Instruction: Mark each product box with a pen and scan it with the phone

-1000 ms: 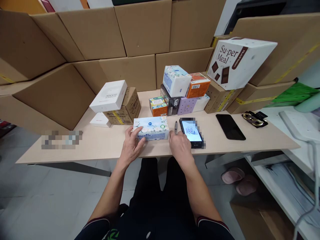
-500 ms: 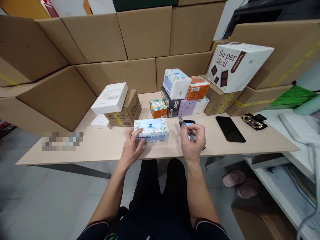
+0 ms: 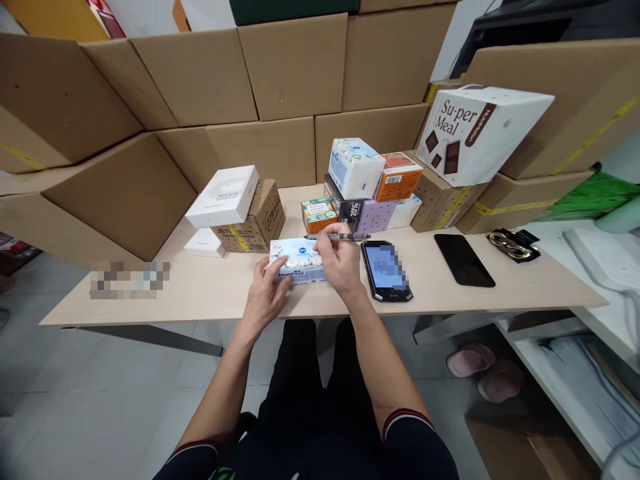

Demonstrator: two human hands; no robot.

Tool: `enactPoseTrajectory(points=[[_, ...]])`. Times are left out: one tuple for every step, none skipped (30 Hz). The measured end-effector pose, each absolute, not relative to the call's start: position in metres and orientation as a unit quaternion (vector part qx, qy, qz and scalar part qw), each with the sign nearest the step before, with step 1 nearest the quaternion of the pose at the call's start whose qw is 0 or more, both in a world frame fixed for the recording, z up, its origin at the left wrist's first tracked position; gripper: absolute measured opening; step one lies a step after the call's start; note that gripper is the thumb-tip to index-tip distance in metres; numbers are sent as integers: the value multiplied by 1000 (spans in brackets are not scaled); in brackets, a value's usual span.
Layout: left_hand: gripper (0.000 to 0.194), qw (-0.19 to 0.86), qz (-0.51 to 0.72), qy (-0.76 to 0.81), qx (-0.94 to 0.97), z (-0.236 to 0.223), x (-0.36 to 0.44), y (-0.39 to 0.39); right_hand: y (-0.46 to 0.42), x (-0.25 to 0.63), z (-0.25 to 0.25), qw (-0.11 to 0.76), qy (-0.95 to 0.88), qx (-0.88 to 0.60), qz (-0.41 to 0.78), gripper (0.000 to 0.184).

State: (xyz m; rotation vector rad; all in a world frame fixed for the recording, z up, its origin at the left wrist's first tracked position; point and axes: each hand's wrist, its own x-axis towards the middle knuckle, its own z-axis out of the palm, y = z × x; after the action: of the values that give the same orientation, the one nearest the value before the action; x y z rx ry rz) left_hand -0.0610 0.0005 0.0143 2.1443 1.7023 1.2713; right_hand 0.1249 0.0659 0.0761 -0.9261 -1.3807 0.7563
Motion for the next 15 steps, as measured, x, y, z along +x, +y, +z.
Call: enactPoseTrajectory(points=[[42, 61, 421, 562, 709, 14, -61, 0, 67, 125, 76, 599, -607, -411, 323, 27], [42, 59, 421, 561, 710, 14, -61, 1, 67, 126, 75, 587, -615, -421, 317, 28], [41, 57, 422, 560, 711, 14, -61, 1, 67, 126, 75, 577, -622, -428, 311, 29], [41, 54, 422, 558, 713, 14, -61, 1, 67, 127, 75, 570, -630, -432, 304, 30], [41, 51, 423, 556, 714, 14, -61, 1, 66, 128, 76, 563, -638, -434, 296, 30], [42, 48, 424, 553, 715, 14, -61, 2, 66, 128, 77, 556, -648, -435, 286, 31], [42, 48, 425, 551, 717, 13, -62, 2, 65, 128, 78, 548, -658, -437, 276, 31], [42, 50, 426, 549, 718, 13, -62, 2, 64, 128, 79, 540, -668, -438, 265, 31], [42, 52, 425, 549, 718, 13, -62, 2, 64, 128, 80, 533, -676, -440, 255, 31], [41, 55, 425, 549, 718, 13, -61, 2, 64, 128, 80, 529, -682, -442, 246, 31], [41, 56, 424, 551, 717, 13, -61, 2, 64, 128, 81, 526, -685, -444, 238, 31], [41, 55, 422, 553, 716, 13, -61, 2, 63, 128, 82, 524, -688, -446, 231, 31], [41, 52, 421, 555, 716, 13, -61, 1, 63, 127, 82, 522, -691, -447, 225, 31], [41, 50, 420, 556, 716, 13, -61, 1, 63, 127, 83, 519, -693, -449, 220, 30], [41, 49, 419, 556, 716, 13, -61, 1, 63, 126, 83, 515, -696, -451, 216, 30]])
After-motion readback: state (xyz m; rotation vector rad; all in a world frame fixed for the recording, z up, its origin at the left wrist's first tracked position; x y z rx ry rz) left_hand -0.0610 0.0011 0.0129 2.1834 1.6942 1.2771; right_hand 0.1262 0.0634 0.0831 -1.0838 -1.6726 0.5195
